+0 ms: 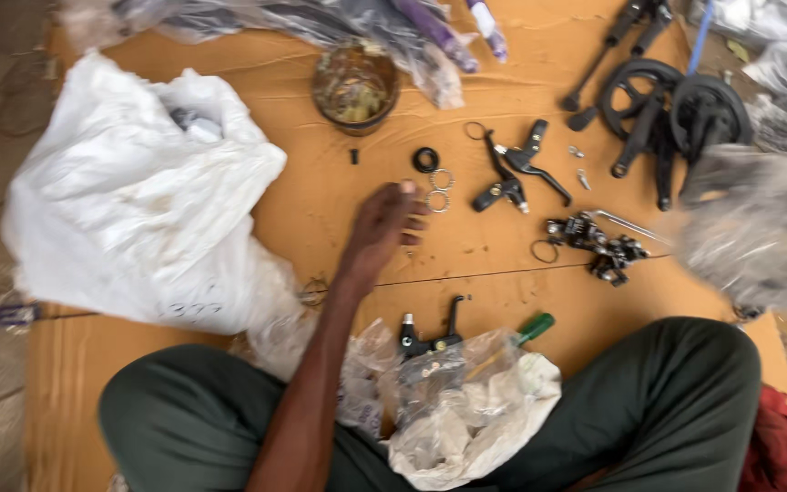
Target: The person unpacks various bicycle components from plastic bags and places them on a cardboard sheet. They remove a seat post, brake levers, brake calipers, a disc rotor, and a handlebar, arranging each item on the surface.
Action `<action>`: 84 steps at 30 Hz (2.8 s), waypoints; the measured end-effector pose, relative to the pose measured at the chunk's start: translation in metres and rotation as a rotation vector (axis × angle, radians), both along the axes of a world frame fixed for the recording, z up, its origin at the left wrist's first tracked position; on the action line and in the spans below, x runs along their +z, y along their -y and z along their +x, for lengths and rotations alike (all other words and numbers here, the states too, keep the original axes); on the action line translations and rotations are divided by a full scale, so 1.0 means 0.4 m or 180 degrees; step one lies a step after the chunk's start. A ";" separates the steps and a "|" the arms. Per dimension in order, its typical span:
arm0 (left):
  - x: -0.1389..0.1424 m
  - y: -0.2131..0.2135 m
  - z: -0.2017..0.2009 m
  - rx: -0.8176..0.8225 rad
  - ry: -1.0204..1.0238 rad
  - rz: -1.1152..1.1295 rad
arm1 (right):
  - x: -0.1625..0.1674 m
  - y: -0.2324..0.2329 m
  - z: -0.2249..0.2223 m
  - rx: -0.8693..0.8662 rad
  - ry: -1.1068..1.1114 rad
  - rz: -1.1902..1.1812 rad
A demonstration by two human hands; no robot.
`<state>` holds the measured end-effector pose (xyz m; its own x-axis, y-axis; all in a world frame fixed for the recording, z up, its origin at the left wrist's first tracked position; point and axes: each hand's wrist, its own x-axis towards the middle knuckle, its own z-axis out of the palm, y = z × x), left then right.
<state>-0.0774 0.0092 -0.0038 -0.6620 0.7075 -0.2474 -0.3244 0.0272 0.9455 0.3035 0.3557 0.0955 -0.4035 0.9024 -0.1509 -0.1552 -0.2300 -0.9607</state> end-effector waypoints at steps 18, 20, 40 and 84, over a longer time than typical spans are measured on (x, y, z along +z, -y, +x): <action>-0.029 0.035 -0.057 0.1065 -0.2194 -0.1742 | -0.245 0.623 -0.515 0.1300 0.2017 0.2646; -0.028 0.028 -0.051 0.1107 -0.2237 -0.1733 | -0.235 0.645 -0.503 0.1223 0.2076 0.3379; -0.020 0.030 -0.032 0.0947 -0.2349 -0.1563 | -0.171 0.624 -0.608 0.1493 0.3408 0.3579; 0.000 0.065 -0.075 0.1514 -0.1056 -0.1383 | -0.183 0.587 -0.520 0.2021 0.1642 0.2664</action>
